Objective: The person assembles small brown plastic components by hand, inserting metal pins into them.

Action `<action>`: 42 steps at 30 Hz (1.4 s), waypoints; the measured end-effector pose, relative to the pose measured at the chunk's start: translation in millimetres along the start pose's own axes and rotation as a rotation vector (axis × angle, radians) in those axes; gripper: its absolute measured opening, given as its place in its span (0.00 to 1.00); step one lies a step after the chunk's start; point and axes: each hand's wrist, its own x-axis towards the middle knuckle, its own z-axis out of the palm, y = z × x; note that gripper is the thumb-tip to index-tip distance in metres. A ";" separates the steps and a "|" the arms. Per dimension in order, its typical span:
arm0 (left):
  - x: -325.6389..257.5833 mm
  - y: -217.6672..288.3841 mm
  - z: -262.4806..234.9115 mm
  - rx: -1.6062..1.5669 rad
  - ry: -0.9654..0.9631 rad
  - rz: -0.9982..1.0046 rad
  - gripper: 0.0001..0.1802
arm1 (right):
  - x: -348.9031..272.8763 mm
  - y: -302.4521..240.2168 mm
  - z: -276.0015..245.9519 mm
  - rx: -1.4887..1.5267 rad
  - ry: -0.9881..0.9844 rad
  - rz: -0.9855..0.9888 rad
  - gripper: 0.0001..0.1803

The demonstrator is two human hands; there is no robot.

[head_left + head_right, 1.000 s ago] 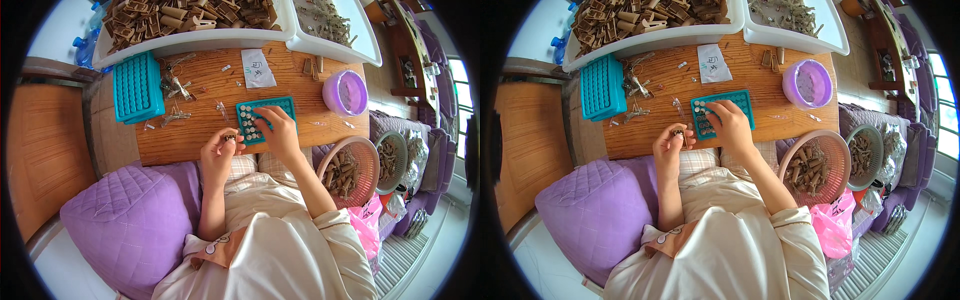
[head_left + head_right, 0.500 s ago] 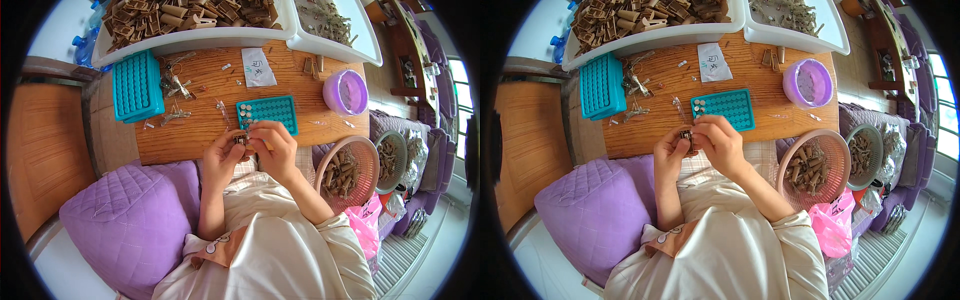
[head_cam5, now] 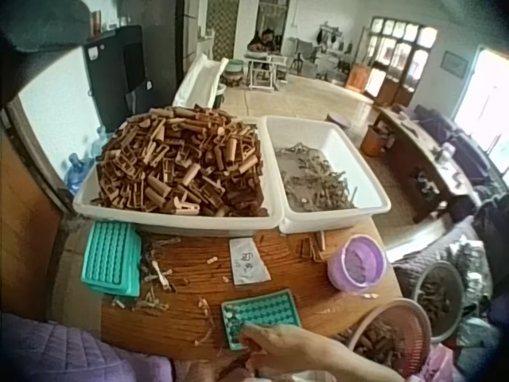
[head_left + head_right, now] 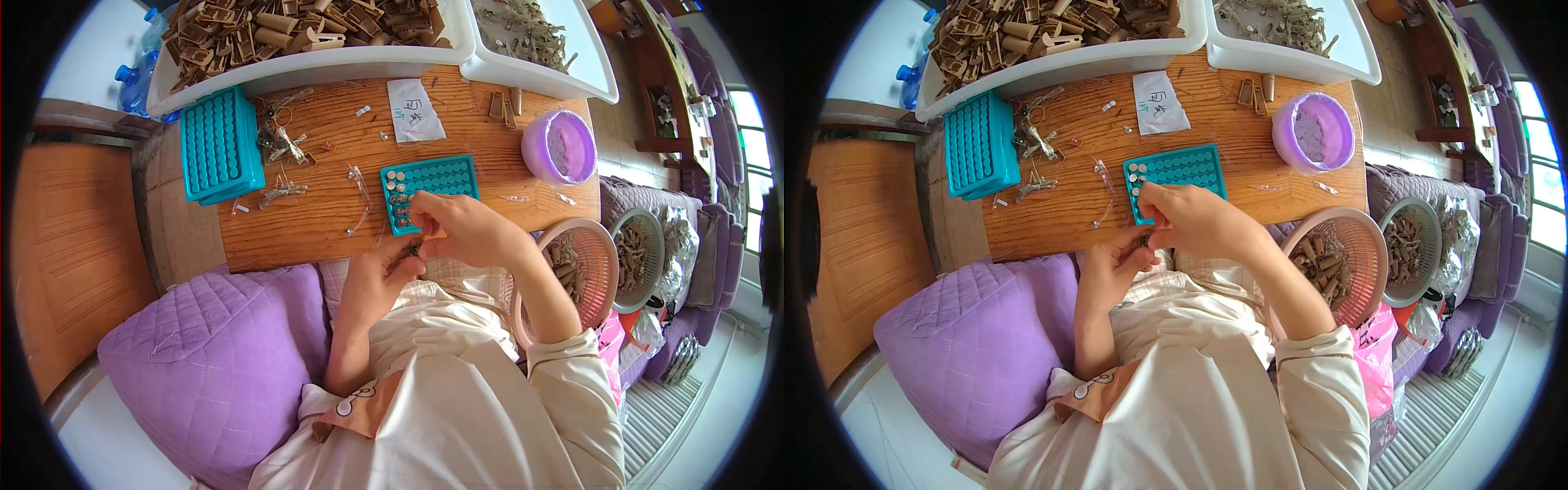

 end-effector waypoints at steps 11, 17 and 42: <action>1.9 -6.4 -10.3 -0.508 -0.094 0.075 0.13 | 41.9 73.7 -80.5 -0.573 0.593 0.440 0.16; 3.0 -6.2 -6.9 -0.504 -0.076 0.056 0.13 | 63.2 115.1 -83.2 -0.756 0.710 0.586 0.15; 11.0 -14.8 1.4 -0.783 0.352 0.298 0.17 | 11.8 -8.5 34.8 0.870 0.604 0.013 0.12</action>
